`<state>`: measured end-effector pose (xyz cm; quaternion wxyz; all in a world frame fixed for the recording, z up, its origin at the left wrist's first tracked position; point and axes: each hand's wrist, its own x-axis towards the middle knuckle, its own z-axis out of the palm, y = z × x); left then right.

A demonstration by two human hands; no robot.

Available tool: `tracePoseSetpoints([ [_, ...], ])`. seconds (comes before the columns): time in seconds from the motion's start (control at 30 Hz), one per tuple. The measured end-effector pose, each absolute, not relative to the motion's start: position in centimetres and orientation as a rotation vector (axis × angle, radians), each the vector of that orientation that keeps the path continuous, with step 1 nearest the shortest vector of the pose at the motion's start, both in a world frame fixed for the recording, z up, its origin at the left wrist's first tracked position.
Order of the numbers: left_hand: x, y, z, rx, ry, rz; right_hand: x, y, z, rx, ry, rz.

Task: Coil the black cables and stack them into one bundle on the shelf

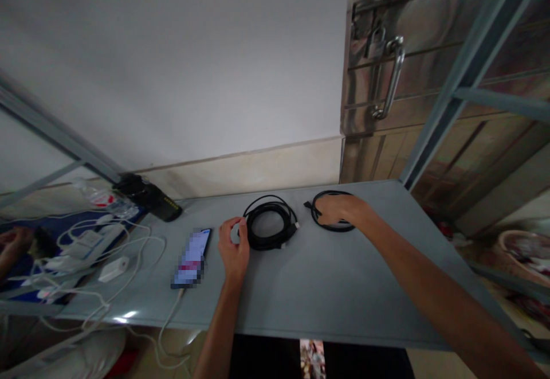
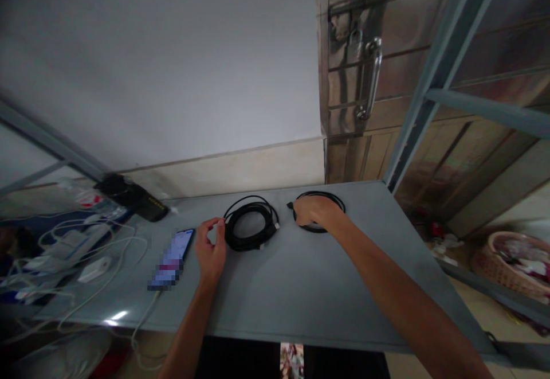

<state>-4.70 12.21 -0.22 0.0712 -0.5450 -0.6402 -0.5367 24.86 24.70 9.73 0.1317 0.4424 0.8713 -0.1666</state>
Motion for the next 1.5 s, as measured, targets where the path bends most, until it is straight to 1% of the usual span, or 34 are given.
tracePoseSetpoints([
  [0.3, -4.8, 12.2, -0.3, -1.622, -1.917, -1.621, 23.8, 25.0, 9.0, 1.041, 2.406, -0.506],
  [0.43, -4.7, 12.1, -0.2, -1.610, -1.928, -1.620, 23.3, 24.6, 9.0, 1.006, 2.376, -0.537],
  [0.83, -4.5, 12.0, -0.1, -1.604, -1.932, -1.610, 24.6, 24.9, 10.1, 1.169, 2.401, -0.567],
  [1.03, -4.6, 12.0, -0.2, -1.586, -1.918, -1.609, 26.0, 24.9, 11.4, 1.308, 2.504, -0.509],
  [1.17, -3.7, 11.7, 0.2, -1.601, -1.822, -1.613, 26.9, 25.3, 12.3, 1.397, 2.577, -0.470],
  [1.27, -2.2, 11.2, 1.0, -1.703, -1.723, -1.630, 27.7, 25.5, 13.2, 1.503, 2.623, -0.420],
  [1.37, 0.3, 10.9, 2.1, -1.845, -1.768, -1.714, 28.5, 25.1, 14.6, 1.612, 2.680, -0.335],
  [1.43, 2.4, 11.2, 3.0, -2.052, -1.869, -1.820, 28.7, 24.3, 15.7, 1.665, 2.734, -0.259],
  [1.5, 4.9, 12.0, 3.8, -2.393, -1.968, -1.985, 28.6, 23.3, 16.8, 1.699, 2.794, -0.227],
])
